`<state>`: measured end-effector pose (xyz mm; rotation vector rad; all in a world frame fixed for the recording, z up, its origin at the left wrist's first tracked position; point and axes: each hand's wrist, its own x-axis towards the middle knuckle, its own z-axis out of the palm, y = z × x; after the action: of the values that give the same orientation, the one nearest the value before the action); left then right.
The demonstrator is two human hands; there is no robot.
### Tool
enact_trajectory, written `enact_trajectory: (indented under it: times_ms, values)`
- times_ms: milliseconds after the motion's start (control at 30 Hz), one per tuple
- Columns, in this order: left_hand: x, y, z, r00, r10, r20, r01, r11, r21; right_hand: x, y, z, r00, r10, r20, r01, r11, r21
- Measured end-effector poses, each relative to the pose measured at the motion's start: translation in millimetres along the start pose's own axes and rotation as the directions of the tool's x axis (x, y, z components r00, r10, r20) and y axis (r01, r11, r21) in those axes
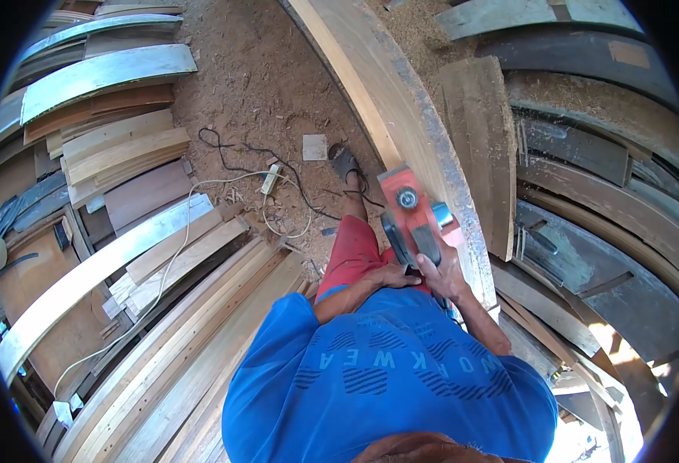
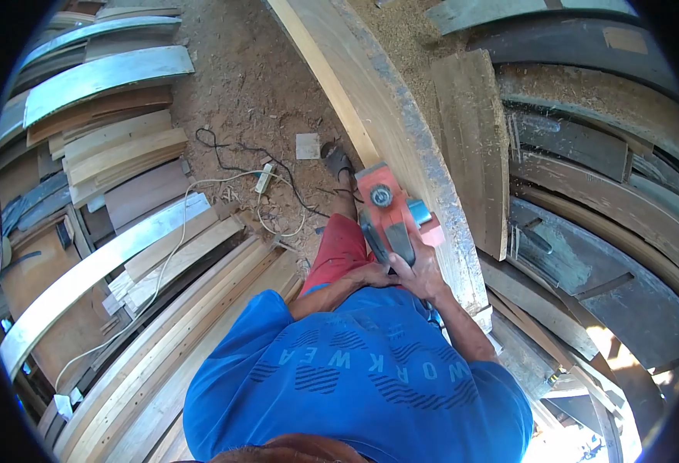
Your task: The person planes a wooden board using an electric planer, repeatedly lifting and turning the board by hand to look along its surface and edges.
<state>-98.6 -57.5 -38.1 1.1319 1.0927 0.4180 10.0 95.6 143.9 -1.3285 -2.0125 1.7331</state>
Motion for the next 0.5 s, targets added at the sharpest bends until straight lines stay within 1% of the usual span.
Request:
enact_trajectory:
  times_ms: [33,67,100,133,167,200,233,267,300,333,400,467,500]
  values:
    - [0.4,-15.4,4.5,0.987,0.060,-0.149,-0.064,0.998,-0.022,15.2,-8.0,3.1,1.000,0.004,-0.016,-0.004,1.000,0.022]
    - [4.0,-24.3,0.0,0.945,0.123,-0.302,-0.138,0.990,-0.028,36.3,-19.0,5.8,0.999,-0.002,-0.033,0.004,0.999,0.042]
    - [-4.6,2.4,-20.1,0.952,0.007,-0.306,-0.030,0.997,-0.070,60.9,-31.0,7.8,0.999,-0.013,-0.050,0.016,0.998,0.060]
    - [-7.0,26.4,-40.7,0.942,-0.083,-0.324,-0.014,0.958,-0.285,86.0,-42.8,9.4,0.997,-0.039,-0.067,0.044,0.997,0.061]
    - [-7.8,46.0,-61.2,0.932,-0.170,-0.320,-0.008,0.873,-0.488,112.1,-55.1,11.1,0.994,-0.065,-0.083,0.070,0.996,0.061]
    - [2.3,35.6,-71.2,0.931,-0.148,-0.334,-0.060,0.839,-0.540,138.6,-70.1,12.6,0.991,-0.089,-0.098,0.095,0.994,0.061]
    - [12.6,23.7,-80.4,0.929,-0.126,-0.347,-0.111,0.800,-0.589,162.6,-95.1,10.6,0.995,-0.052,-0.089,0.061,0.993,0.096]
    - [23.0,11.6,-89.6,0.927,-0.104,-0.361,-0.162,0.756,-0.634,190.9,-105.6,12.8,0.990,-0.093,-0.109,0.102,0.992,0.080]
    - [33.6,11.6,-107.0,0.927,-0.055,-0.372,-0.216,0.732,-0.646,221.0,-114.9,14.5,0.983,-0.132,-0.131,0.141,0.988,0.065]
    - [41.3,16.0,-118.6,0.905,-0.101,-0.412,-0.208,0.741,-0.638,249.3,-124.0,16.6,0.975,-0.163,-0.152,0.172,0.984,0.052]
    - [56.9,24.8,-142.0,0.852,-0.191,-0.488,-0.188,0.758,-0.625,308.6,-146.0,19.0,0.969,-0.178,-0.173,0.185,0.982,0.028]
    - [53.2,73.1,-171.4,0.757,-0.233,-0.611,-0.076,0.897,-0.436,366.2,-169.4,20.6,0.969,-0.173,-0.177,0.180,0.983,0.029]
    - [50.0,82.6,-184.3,0.772,-0.239,-0.589,0.064,0.951,-0.302,395.0,-184.7,20.3,0.971,-0.165,-0.170,0.175,0.984,0.042]
